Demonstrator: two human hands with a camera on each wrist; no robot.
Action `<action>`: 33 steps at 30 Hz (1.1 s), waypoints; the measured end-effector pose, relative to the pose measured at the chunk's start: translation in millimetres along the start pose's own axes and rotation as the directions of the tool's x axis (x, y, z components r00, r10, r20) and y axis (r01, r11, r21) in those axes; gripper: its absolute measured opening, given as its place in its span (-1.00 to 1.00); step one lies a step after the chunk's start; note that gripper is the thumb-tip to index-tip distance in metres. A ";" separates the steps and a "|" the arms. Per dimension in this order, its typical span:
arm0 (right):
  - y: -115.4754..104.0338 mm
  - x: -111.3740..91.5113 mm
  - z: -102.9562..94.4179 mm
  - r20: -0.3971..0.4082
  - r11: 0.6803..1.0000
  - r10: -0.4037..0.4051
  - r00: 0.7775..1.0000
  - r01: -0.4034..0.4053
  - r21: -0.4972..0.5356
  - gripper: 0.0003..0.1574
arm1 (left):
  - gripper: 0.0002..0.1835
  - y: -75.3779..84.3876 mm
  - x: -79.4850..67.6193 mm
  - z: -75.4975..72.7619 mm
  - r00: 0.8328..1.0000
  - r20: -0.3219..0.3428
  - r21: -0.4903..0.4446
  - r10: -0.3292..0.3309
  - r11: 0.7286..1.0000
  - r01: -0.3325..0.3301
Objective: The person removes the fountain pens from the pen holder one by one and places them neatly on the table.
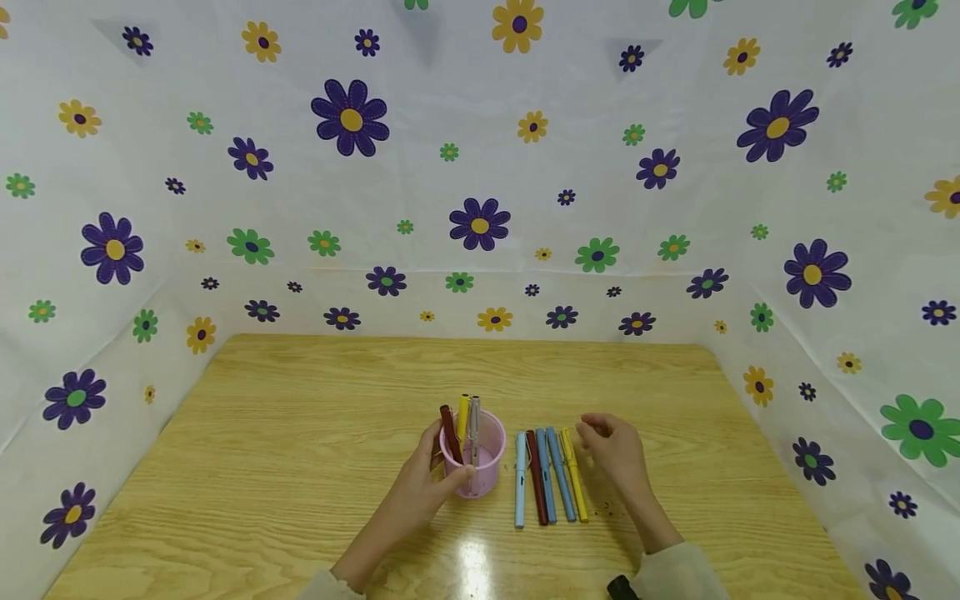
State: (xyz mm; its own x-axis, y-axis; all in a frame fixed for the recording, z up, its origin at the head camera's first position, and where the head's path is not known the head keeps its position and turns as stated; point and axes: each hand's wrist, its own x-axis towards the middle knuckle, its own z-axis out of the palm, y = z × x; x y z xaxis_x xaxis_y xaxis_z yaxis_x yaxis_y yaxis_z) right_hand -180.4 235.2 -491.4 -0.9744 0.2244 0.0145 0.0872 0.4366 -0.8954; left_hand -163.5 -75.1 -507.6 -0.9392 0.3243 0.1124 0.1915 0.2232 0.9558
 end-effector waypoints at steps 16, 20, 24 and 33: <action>-37.4 -0.4 11.8 0.036 0.990 -0.048 0.998 0.042 0.134 -0.60 | -0.09 1.2 -0.5 0.5 1.000 0.003 0.012 -0.002 1.000 0.002; -46.4 -0.6 18.7 0.056 0.985 -0.058 0.997 0.048 0.165 -0.61 | -0.09 1.3 -0.5 0.2 1.000 0.004 0.020 -0.002 1.000 0.002; -54.4 -1.0 28.2 0.092 0.977 -0.075 0.993 0.055 0.204 -0.63 | -0.08 1.6 -0.5 -0.3 1.000 0.007 0.027 0.001 1.000 -0.002; -69.2 -3.9 50.7 0.141 0.958 -0.158 0.977 0.118 0.262 -0.65 | -0.09 0.3 0.4 0.6 1.000 -0.004 0.003 -0.008 1.000 0.008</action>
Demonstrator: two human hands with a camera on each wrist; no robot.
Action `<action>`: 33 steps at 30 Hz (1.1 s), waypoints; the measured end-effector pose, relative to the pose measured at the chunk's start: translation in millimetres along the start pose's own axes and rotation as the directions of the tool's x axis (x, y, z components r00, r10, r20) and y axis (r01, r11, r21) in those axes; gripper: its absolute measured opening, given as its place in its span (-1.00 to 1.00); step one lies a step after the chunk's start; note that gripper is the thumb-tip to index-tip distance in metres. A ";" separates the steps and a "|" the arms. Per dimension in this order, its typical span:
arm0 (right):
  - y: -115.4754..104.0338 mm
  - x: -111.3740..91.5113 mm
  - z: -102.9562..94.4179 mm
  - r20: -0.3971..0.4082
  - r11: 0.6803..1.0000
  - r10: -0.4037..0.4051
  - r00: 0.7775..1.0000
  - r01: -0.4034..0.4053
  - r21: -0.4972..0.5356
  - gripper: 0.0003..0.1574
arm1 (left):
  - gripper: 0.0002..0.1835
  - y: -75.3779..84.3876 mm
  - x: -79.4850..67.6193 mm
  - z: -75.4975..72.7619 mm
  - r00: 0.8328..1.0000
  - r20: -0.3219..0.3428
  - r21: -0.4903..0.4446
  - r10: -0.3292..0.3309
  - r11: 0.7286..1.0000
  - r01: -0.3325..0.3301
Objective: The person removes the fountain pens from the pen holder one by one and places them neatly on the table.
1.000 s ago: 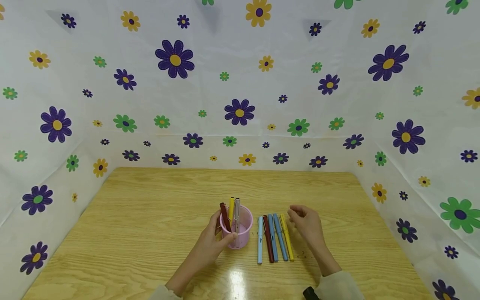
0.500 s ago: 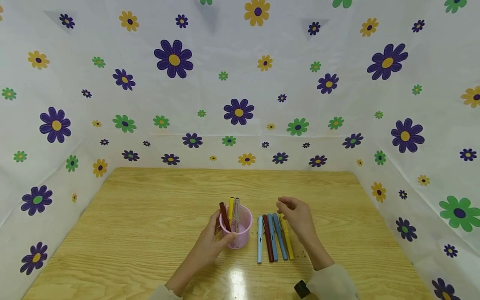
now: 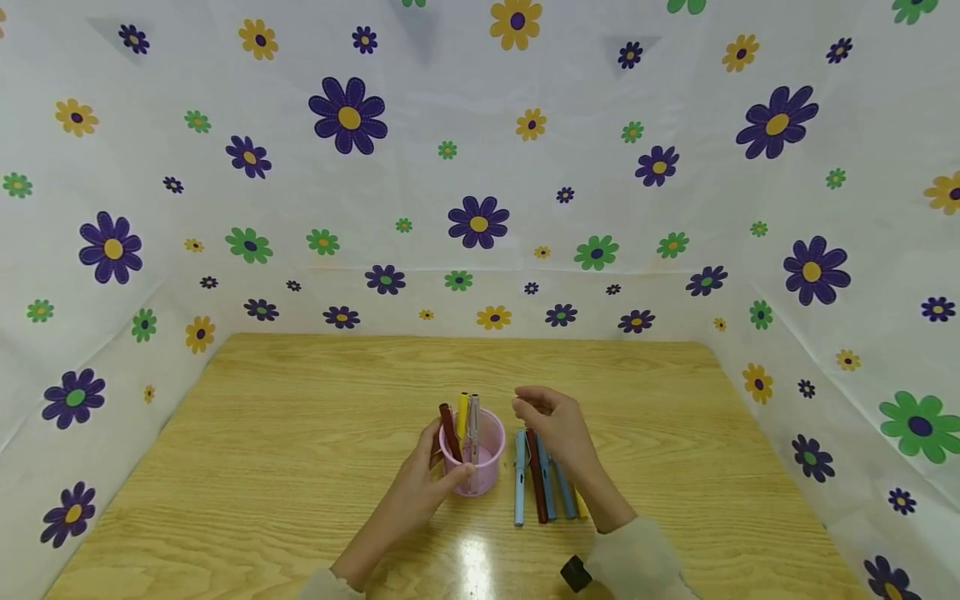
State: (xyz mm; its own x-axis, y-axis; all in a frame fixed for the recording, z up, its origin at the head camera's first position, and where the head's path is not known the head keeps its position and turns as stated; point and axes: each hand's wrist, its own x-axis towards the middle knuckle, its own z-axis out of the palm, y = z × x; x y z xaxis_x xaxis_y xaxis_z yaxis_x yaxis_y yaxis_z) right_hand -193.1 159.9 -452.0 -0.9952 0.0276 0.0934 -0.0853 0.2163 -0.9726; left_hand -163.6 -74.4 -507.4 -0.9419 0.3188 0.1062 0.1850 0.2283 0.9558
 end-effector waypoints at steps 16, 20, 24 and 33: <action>1.9 4.1 30.5 0.053 0.994 -0.090 0.995 0.093 -0.059 -0.66 | -0.11 -1.3 0.4 0.2 1.000 0.007 -0.024 0.015 1.000 -0.015; 3.0 4.4 35.6 0.075 0.995 -0.086 0.994 0.090 -0.052 -0.63 | -0.10 -0.6 -0.3 -0.2 1.000 0.009 -0.027 0.016 1.000 -0.015; 3.5 5.0 39.8 0.093 0.996 -0.079 0.992 0.083 -0.040 -0.62 | -0.09 -0.2 -0.8 -1.3 1.000 0.019 -0.030 0.018 0.999 -0.017; 4.8 7.1 46.3 0.120 0.993 -0.094 0.988 0.102 -0.055 -0.63 | -0.08 -0.4 0.1 -1.3 1.000 0.029 -0.032 0.012 0.999 -0.011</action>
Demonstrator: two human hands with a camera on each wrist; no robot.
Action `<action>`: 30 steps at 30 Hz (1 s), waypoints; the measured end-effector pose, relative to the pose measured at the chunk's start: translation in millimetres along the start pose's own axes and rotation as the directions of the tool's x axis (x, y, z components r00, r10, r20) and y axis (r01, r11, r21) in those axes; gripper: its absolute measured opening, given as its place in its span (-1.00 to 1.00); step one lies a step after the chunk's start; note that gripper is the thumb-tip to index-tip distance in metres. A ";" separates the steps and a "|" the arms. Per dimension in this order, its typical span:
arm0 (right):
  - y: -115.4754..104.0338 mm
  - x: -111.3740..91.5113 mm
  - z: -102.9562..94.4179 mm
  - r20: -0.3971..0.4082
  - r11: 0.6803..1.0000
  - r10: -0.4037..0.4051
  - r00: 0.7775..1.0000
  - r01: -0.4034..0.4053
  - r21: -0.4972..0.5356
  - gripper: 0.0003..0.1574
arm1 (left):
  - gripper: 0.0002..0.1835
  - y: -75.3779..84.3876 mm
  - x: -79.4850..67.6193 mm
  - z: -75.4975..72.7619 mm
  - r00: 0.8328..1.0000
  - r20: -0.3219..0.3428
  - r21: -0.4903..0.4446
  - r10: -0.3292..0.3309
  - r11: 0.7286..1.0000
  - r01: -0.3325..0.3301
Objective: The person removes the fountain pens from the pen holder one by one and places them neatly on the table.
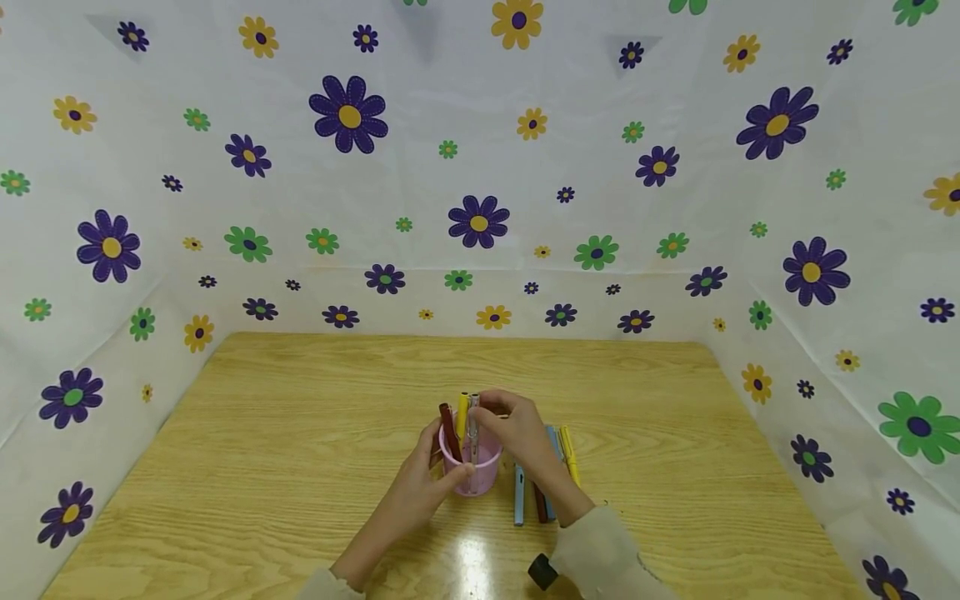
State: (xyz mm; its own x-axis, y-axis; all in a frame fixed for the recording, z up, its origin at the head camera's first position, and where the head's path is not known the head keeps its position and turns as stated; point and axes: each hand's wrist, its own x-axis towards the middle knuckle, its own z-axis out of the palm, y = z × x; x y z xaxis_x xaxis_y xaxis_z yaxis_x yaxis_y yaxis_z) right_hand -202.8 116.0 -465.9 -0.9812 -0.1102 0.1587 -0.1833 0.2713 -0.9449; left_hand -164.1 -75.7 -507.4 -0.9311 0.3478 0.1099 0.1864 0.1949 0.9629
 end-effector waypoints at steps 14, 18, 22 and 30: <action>0.6 -1.8 0.1 -0.063 1.000 0.022 0.998 -0.023 -0.012 -0.63 | -0.11 -0.9 -0.2 0.2 1.000 -0.001 0.007 0.028 1.000 -0.028; -4.7 -3.5 -4.0 -0.107 1.000 0.004 0.994 -0.004 0.004 -0.66 | -0.14 -1.1 -0.1 0.6 0.999 -0.009 0.008 0.042 0.999 -0.042; -12.6 -4.8 -11.7 -0.130 1.000 -0.010 0.991 0.012 0.017 -0.66 | -0.12 -0.7 -0.7 0.5 0.999 -0.014 0.007 0.030 1.000 -0.030; -25.7 -3.5 -28.4 -0.160 0.978 0.004 0.987 0.030 0.207 -0.66 | -0.11 0.7 -0.7 0.2 1.000 -0.019 0.012 0.011 1.000 -0.010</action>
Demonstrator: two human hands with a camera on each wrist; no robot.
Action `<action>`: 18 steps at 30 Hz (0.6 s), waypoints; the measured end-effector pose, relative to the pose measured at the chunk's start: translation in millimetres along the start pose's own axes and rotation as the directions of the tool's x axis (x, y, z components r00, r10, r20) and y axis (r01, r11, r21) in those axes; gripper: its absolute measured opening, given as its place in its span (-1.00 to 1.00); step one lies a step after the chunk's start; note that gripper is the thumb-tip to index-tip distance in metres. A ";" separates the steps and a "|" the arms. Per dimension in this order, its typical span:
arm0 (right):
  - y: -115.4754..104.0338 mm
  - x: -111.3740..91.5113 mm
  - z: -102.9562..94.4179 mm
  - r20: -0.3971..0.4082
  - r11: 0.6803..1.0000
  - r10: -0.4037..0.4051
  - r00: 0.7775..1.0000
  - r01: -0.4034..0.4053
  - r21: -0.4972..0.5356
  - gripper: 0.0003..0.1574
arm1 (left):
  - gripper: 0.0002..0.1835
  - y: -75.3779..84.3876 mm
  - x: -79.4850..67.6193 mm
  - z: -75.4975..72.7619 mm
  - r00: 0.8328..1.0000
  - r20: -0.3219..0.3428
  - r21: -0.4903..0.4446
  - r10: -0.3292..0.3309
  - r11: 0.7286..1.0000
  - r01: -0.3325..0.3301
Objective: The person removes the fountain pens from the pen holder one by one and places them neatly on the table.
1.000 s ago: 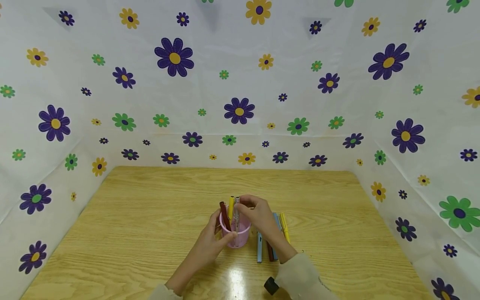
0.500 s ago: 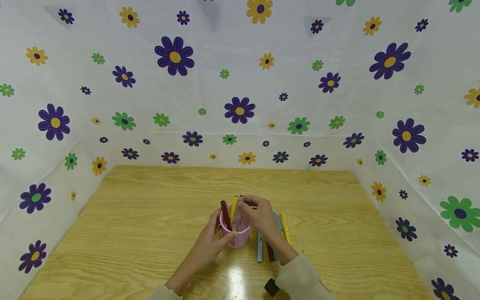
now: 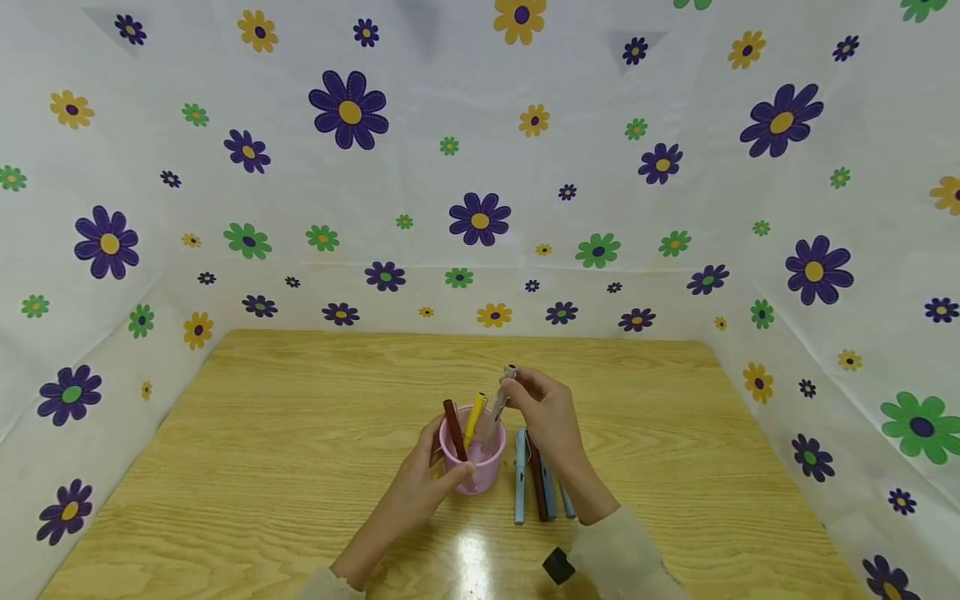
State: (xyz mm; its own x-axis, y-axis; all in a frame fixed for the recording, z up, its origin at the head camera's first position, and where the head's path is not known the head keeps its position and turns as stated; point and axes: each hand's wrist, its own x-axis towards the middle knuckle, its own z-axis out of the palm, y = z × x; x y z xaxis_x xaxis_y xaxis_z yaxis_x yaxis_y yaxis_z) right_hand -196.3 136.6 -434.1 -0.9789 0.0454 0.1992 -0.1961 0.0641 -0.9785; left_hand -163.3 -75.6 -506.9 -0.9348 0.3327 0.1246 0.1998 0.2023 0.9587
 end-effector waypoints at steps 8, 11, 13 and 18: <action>-13.6 4.6 -13.3 -0.053 0.993 -0.067 0.996 0.071 0.093 -0.64 | -0.11 0.5 -1.1 -0.9 1.000 0.011 0.014 0.005 1.000 -0.005; -17.5 6.2 -19.0 -0.066 0.988 -0.084 0.994 0.092 0.124 -0.65 | -0.09 0.4 -1.1 -1.3 1.000 0.013 0.013 0.006 1.000 -0.006; -20.5 6.8 -22.4 -0.078 0.985 -0.093 0.993 0.103 0.137 -0.65 | -0.09 0.3 -1.1 -1.5 1.000 0.015 0.009 0.005 1.000 -0.005; -28.5 8.2 -31.4 -0.104 0.976 -0.112 0.988 0.130 0.178 -0.65 | -0.08 0.3 -1.4 -2.0 1.000 0.017 0.010 -0.004 1.000 0.004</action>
State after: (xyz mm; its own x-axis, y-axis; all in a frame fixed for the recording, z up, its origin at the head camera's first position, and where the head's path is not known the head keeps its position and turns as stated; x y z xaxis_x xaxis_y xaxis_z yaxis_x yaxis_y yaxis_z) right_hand -197.0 166.4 -402.9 -0.9393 0.1416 0.3124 -0.3285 -0.1087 -0.9382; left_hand -162.4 -77.8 -506.3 -0.9305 0.3474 0.1162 0.1988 0.2127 0.9567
